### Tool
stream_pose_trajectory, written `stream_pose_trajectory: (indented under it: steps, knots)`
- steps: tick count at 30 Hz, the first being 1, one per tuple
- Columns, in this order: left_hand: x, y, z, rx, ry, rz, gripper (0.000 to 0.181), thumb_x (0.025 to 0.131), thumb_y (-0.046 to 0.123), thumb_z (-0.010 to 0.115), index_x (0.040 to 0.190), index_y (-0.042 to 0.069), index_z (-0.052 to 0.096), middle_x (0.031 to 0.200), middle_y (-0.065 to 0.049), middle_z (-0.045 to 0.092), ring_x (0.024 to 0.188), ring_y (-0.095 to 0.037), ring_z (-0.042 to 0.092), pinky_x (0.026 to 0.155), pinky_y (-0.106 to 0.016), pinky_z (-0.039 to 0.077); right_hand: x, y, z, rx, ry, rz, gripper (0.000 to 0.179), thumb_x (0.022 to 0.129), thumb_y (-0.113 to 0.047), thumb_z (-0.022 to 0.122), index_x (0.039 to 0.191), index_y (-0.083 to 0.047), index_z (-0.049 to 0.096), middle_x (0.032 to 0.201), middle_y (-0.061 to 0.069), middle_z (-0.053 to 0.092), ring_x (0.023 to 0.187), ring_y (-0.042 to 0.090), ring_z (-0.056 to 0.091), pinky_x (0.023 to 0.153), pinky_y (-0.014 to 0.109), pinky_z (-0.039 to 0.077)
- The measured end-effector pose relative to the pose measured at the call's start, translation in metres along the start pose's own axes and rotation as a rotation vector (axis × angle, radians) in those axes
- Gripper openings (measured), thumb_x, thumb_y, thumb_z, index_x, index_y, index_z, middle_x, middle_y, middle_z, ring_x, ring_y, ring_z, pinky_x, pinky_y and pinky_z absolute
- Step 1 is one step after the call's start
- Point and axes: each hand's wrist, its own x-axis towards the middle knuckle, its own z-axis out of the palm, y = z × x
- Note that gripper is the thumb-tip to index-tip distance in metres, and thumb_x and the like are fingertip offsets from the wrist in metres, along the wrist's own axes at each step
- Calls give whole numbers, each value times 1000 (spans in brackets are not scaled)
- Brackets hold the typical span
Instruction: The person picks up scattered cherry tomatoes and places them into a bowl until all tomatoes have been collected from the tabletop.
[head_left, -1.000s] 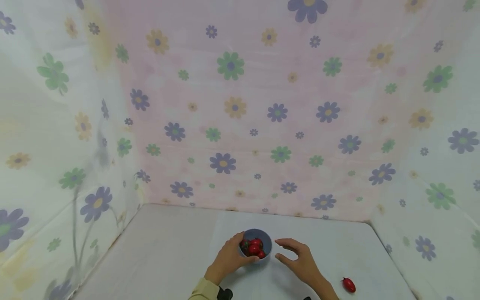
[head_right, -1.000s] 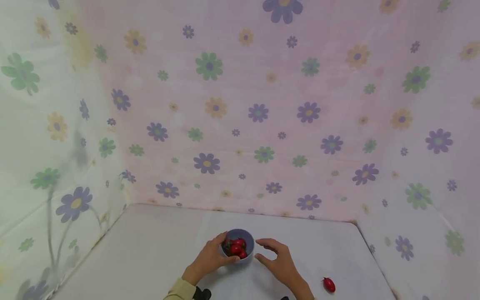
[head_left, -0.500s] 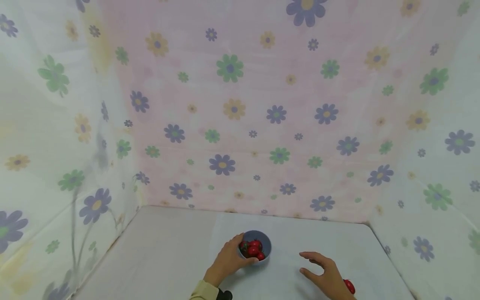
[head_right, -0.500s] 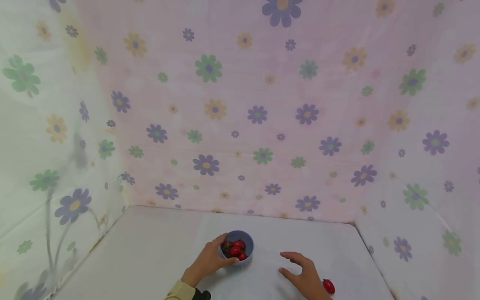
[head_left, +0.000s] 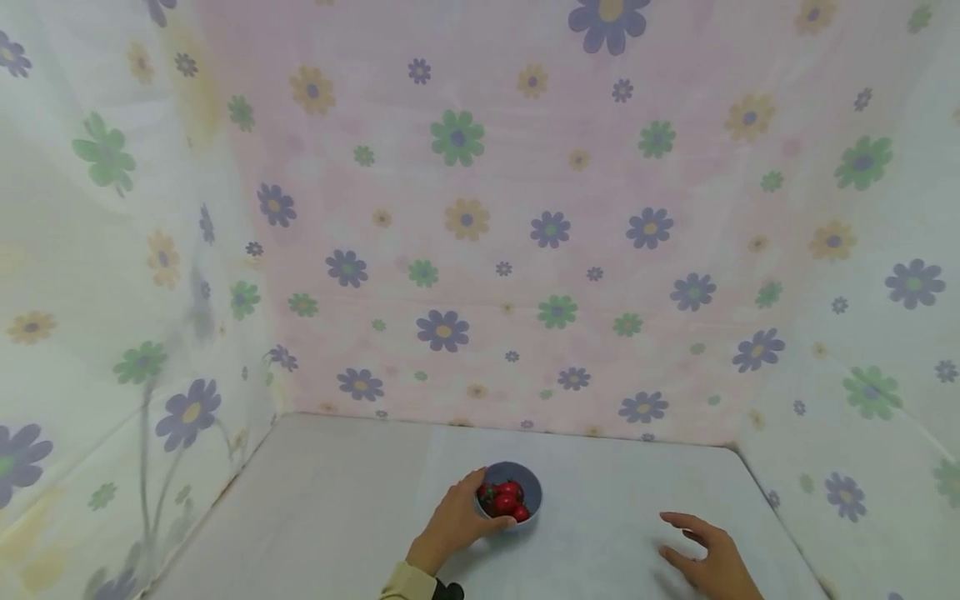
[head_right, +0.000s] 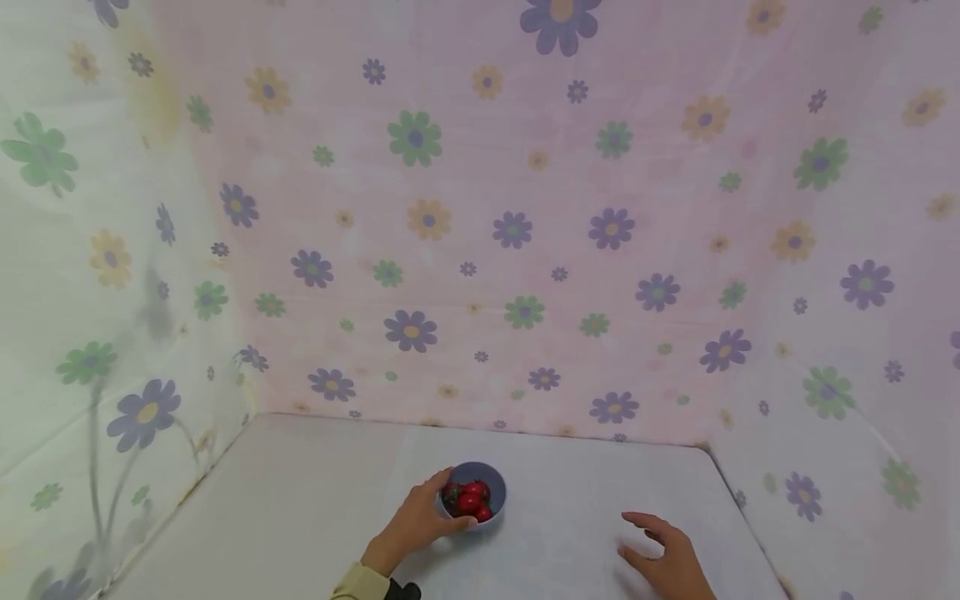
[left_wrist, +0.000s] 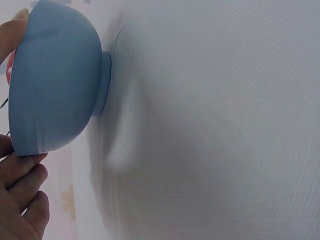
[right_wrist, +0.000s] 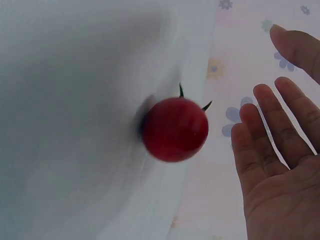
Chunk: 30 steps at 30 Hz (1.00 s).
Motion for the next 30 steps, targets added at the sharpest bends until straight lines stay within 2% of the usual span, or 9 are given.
stream_pose_trajectory:
  steps: [6,14,23,30]
  knots:
    - [0,-1,0,6,-1,-8,100,67,68,67,140,5,39,141,-16,43,126,-38,42,100,-55,38,-6,18,-13,36,-89,92,52,73,-25,79,119,-6,62,118,13,62,108,32,57,85,34,53]
    - [-1,0,-2,-1,9,5,99,68,66,69,139,4,40,140,-16,44,126,-38,43,100,-54,38,-8,39,-14,75,-192,211,58,71,-28,80,117,2,61,113,14,63,92,21,61,77,35,55]
    - [0,0,-1,18,11,-6,99,67,67,68,140,5,41,141,-17,43,127,-38,41,101,-55,37,-14,40,-13,57,-213,256,59,69,-22,81,116,6,60,109,15,64,92,25,60,77,35,55]
    - [-1,2,-1,13,9,-6,99,67,67,68,140,5,40,141,-17,43,127,-38,41,102,-55,37,-15,40,-16,26,-217,283,59,67,-23,83,114,6,61,106,14,64,92,25,61,77,35,55]
